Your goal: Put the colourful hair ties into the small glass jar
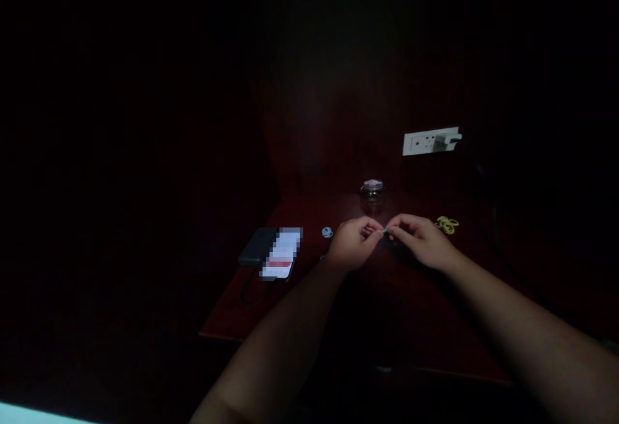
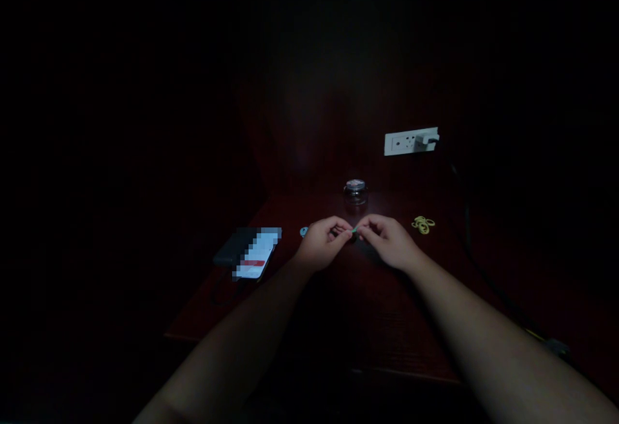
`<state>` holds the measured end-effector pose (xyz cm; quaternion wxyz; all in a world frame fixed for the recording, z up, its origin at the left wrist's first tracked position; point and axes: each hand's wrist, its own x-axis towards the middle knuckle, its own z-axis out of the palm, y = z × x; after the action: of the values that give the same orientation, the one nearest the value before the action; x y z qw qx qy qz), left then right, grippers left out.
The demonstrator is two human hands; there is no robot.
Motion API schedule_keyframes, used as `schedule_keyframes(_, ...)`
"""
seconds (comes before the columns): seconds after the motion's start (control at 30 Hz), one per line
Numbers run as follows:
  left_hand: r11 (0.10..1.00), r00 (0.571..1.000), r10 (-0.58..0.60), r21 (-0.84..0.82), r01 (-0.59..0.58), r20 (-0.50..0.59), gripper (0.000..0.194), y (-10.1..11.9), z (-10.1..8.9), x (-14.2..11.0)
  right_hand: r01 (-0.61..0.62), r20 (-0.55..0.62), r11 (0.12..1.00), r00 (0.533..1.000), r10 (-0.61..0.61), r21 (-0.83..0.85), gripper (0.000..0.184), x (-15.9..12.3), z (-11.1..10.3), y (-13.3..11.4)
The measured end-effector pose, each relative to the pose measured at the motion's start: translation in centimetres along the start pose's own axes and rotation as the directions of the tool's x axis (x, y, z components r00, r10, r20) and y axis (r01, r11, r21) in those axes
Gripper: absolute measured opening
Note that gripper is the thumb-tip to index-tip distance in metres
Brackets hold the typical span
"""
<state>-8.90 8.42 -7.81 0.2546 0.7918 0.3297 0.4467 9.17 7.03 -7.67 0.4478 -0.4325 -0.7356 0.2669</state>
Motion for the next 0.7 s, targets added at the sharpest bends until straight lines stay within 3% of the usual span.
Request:
schedule_keyframes(0.2,1.000,1.000,0.003,0.011,-0.003,0.001,0.015,-0.14,-0.11,0.09,0.004,-0.048,0.999,0.999,-0.002,0.035,0.031,0.15,-0.38,0.09)
schedule_keyframes(0.4,1.000,1.000,-0.002,0.012,0.002,-0.005,0.016,-0.16,-0.11,0.17,0.028,0.025,0.999,0.999,-0.027,-0.036,0.033,-0.03,0.24,-0.07)
schedule_keyframes(0.7,0.999,1.000,0.013,0.035,-0.013,0.016,0.015,0.36,-0.13,0.13,0.012,0.024,0.998,1.000,-0.010,-0.065,0.045,-0.09,0.22,-0.27)
